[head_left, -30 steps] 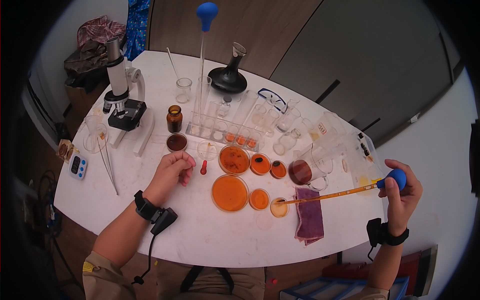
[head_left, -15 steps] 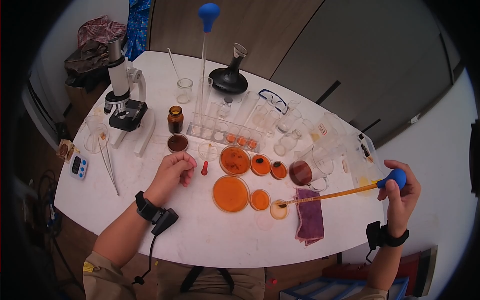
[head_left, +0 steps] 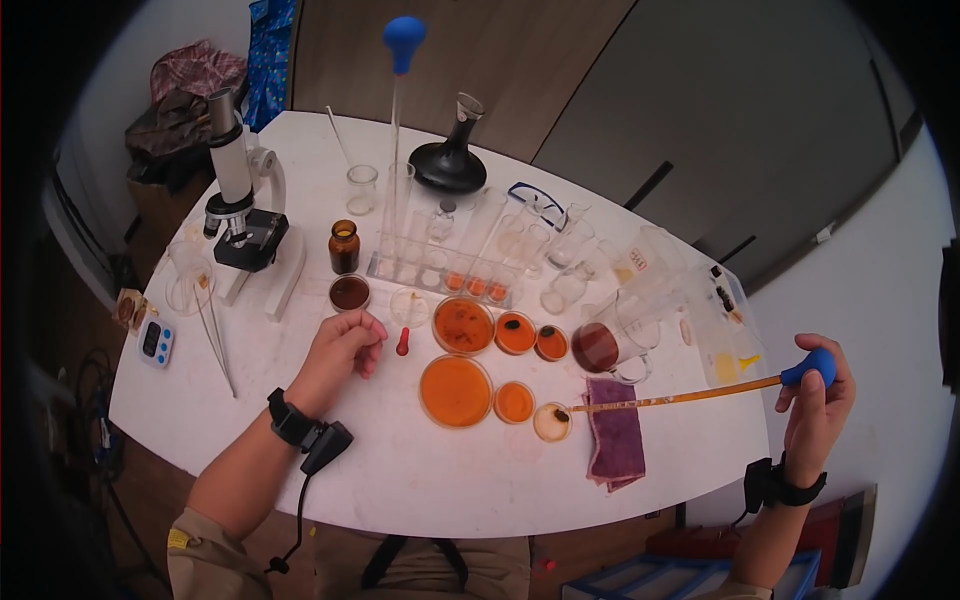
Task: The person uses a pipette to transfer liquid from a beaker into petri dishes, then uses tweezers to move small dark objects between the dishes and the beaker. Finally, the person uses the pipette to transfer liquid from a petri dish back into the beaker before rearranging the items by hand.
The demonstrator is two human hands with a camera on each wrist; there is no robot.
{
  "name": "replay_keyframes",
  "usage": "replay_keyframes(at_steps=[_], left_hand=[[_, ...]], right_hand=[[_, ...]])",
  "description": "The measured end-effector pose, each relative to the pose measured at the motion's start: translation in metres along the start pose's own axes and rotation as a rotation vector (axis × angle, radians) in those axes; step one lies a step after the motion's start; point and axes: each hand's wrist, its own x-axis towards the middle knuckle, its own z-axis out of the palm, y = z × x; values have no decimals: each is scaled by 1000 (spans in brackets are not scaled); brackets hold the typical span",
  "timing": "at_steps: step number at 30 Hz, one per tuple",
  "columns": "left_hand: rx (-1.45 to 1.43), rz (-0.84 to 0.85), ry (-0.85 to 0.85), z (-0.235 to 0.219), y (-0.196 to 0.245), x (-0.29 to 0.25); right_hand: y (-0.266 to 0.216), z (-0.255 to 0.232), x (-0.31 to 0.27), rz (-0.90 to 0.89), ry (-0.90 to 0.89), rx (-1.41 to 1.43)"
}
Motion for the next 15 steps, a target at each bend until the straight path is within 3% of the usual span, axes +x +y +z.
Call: replay_keyframes(at_steps=[2, 8, 13, 15], left_hand=[[1, 1, 0, 1, 0, 0], [-3, 9, 6, 1, 0, 0], [-11, 15, 4, 0, -1, 0], [-20, 13, 5, 0, 0, 0]], right_hand=[[0, -6, 2, -47, 141, -18], [11, -69, 24, -114, 274, 45], [13, -81, 50, -154, 427, 9], [17, -80, 56, -142, 403, 3]])
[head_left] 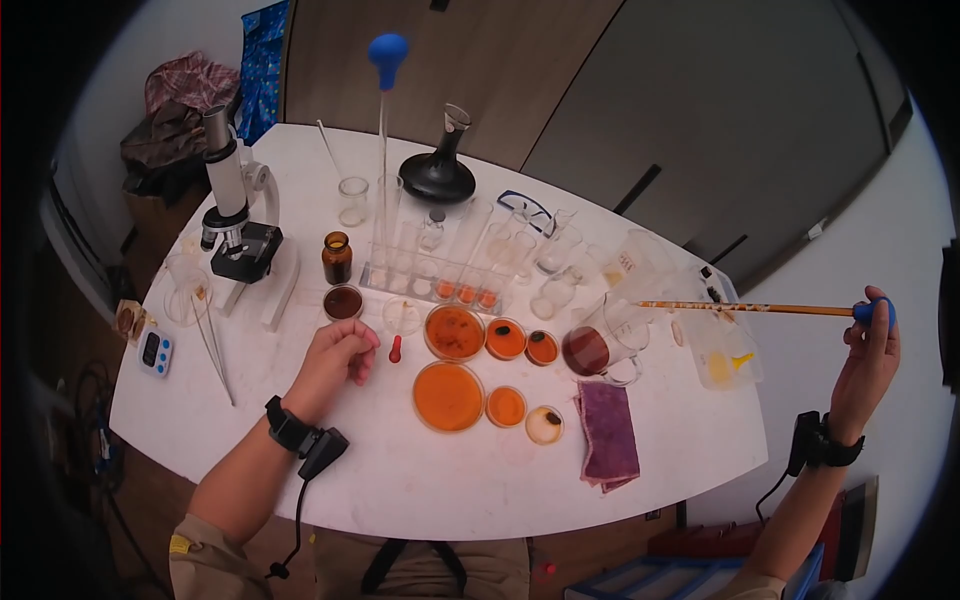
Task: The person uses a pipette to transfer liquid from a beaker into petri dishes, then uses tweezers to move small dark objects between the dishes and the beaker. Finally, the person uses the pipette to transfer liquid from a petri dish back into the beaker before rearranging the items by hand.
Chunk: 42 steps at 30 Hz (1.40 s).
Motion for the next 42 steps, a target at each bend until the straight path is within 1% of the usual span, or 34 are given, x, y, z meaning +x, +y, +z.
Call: replay_keyframes(at_steps=[1, 3, 5, 7, 9, 11, 14, 16, 23, 28, 42], left_hand=[[-10, -5, 4, 0, 0, 0], [-10, -3, 3, -1, -1, 0], [-10, -1, 4, -1, -1, 0], [13, -15, 16, 0, 0, -1], [10, -11, 10, -1, -1, 0], [8, -9, 4, -1, -1, 0], [5, -5, -7, -1, -1, 0], [8, -4, -8, -1, -1, 0], [16, -9, -5, -1, -1, 0], [14, -10, -2, -1, 0, 0], [15, -4, -9, -1, -1, 0]], right_hand=[[2, 4, 1, 13, -27, -5], [5, 16, -2, 1, 8, -24], [10, 22, -6, 45, -62, -22], [14, 30, -10, 48, -61, -46], [16, 35, -13, 89, -94, -114], [18, 42, -16, 109, -99, -127], [18, 48, -19, 122, -52, -160], [19, 47, -19, 161, -112, -118], [27, 51, -20, 131, -124, -149], [30, 54, -21, 64, -119, -159], [27, 53, -19, 73, -111, -169]])
